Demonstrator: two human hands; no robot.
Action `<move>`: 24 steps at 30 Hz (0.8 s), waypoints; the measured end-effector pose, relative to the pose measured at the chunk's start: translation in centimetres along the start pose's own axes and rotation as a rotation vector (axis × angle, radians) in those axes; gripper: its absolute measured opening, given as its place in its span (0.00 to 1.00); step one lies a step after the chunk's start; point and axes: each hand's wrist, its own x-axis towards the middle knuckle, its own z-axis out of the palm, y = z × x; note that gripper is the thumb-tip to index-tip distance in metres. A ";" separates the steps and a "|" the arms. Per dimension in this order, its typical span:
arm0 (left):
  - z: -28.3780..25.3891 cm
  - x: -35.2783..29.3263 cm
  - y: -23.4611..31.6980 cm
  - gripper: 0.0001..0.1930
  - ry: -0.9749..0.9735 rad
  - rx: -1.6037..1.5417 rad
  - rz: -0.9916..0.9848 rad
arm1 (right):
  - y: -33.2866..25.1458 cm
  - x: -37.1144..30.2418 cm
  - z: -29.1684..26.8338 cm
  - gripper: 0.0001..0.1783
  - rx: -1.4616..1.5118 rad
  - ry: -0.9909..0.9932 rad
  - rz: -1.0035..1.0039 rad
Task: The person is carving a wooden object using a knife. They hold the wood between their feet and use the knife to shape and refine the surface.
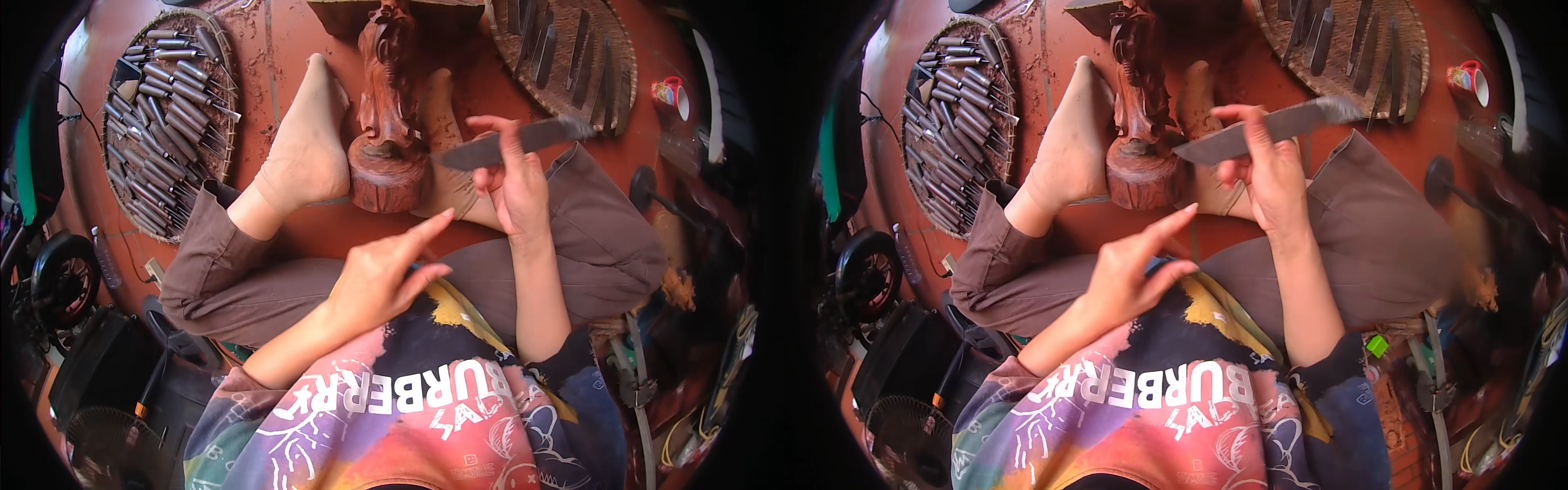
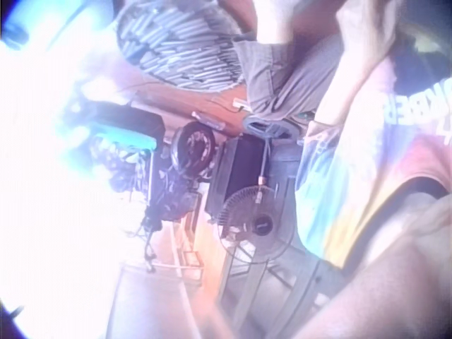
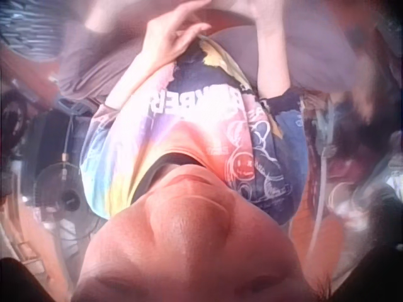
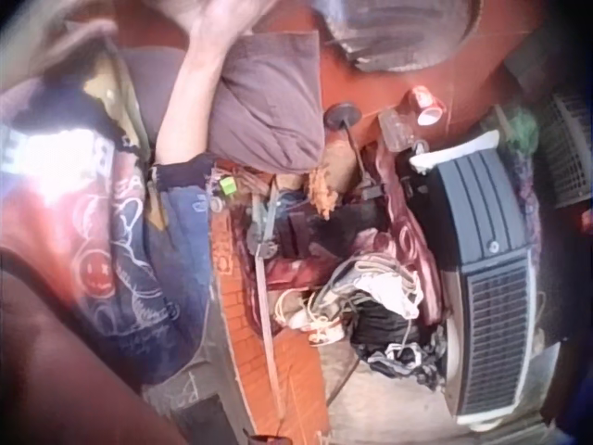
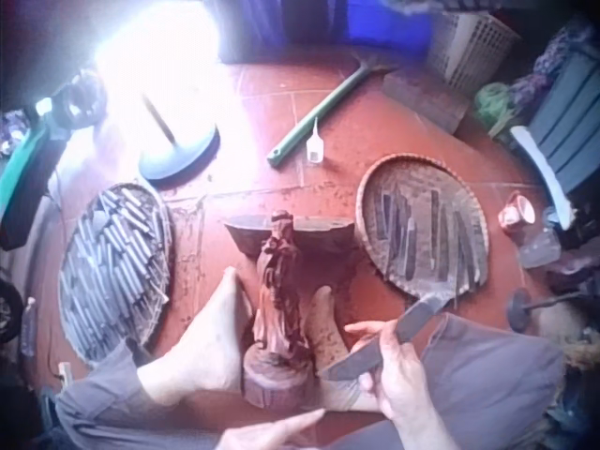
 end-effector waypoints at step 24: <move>2.9 2.1 -0.4 0.49 -0.164 -0.032 -0.358 | 1.7 0.9 2.4 0.06 -0.221 -0.003 0.066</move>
